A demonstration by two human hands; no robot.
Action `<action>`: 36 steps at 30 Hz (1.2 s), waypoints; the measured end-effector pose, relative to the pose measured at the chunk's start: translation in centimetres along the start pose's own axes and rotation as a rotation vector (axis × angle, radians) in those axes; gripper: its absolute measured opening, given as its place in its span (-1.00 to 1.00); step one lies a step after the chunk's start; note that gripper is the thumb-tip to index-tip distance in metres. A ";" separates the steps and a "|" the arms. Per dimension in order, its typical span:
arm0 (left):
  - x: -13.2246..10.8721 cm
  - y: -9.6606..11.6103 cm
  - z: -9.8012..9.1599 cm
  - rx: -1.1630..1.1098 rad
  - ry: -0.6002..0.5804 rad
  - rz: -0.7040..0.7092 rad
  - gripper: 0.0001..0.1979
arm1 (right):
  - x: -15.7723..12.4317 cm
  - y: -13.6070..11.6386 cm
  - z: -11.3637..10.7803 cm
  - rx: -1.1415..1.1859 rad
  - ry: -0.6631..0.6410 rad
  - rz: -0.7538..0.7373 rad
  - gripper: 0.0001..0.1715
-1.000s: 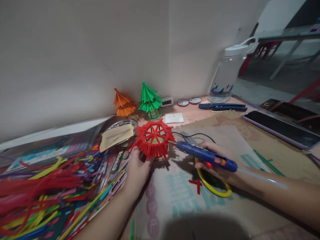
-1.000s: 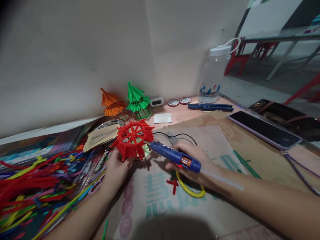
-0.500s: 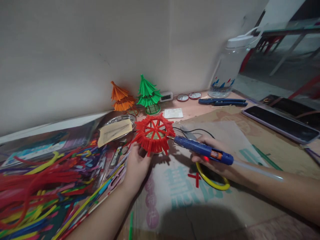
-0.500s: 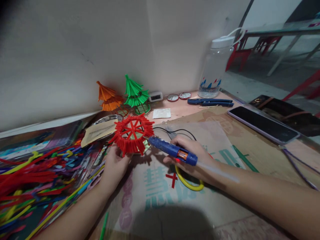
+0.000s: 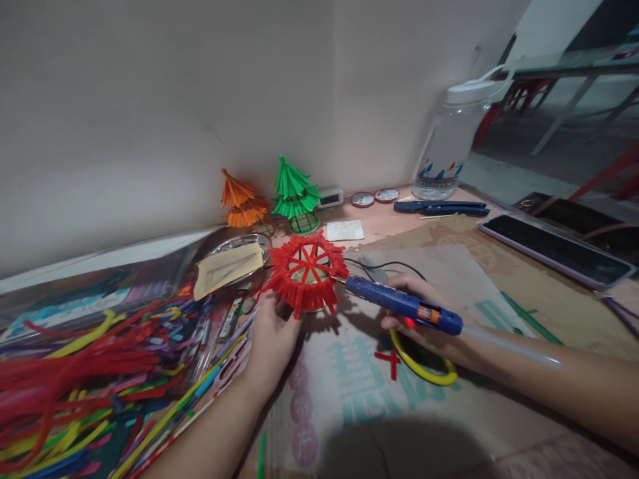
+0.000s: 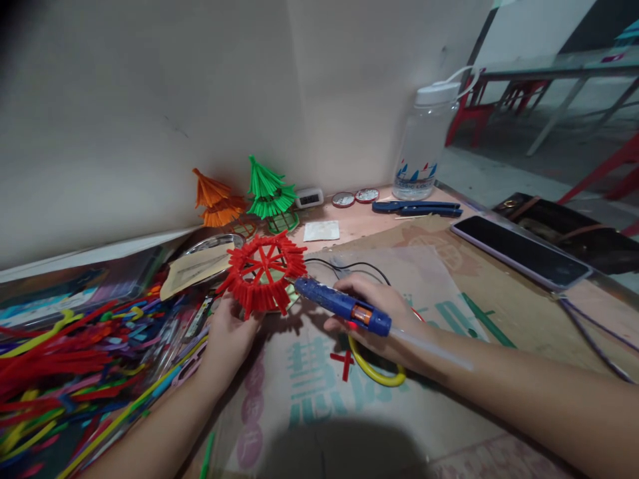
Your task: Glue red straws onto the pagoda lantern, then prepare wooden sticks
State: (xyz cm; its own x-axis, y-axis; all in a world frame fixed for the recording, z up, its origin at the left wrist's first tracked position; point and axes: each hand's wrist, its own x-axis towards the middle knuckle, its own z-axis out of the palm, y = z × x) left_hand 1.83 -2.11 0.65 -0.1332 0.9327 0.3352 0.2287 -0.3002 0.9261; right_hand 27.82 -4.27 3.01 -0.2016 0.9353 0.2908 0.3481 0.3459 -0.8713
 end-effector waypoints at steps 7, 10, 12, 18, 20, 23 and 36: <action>0.1 0.0 0.0 0.031 0.010 0.010 -0.67 | 0.0 0.5 0.2 -0.047 0.042 -0.024 -0.60; 0.1 0.1 0.0 0.016 0.003 -0.008 -0.68 | -0.1 0.7 0.2 -0.041 0.045 -0.045 -0.60; 0.1 0.2 0.0 0.003 -0.004 -0.021 -0.69 | -0.1 0.7 0.1 -0.039 0.029 -0.029 -0.60; 0.1 0.2 0.0 -0.004 -0.005 -0.004 -0.74 | -0.2 0.1 0.0 -0.019 -0.011 0.038 -0.63; 0.0 0.2 -0.1 0.006 -0.004 0.008 -0.74 | -0.2 0.0 0.0 -0.020 -0.011 0.035 -0.61; 0.0 0.1 -0.1 0.011 0.000 -0.002 -0.73 | -0.2 0.3 -0.1 -0.014 -0.024 0.011 -0.59; 0.2 -0.2 0.1 -0.023 0.039 0.003 -0.73 | 0.0 -0.2 -0.1 0.030 -0.020 0.039 -0.66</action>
State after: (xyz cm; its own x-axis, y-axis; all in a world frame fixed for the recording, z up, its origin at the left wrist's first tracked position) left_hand 1.84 -1.85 0.51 -0.1705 0.9232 0.3445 0.2066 -0.3084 0.9286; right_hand 27.81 -4.34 3.22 -0.2065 0.9462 0.2490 0.3288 0.3068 -0.8932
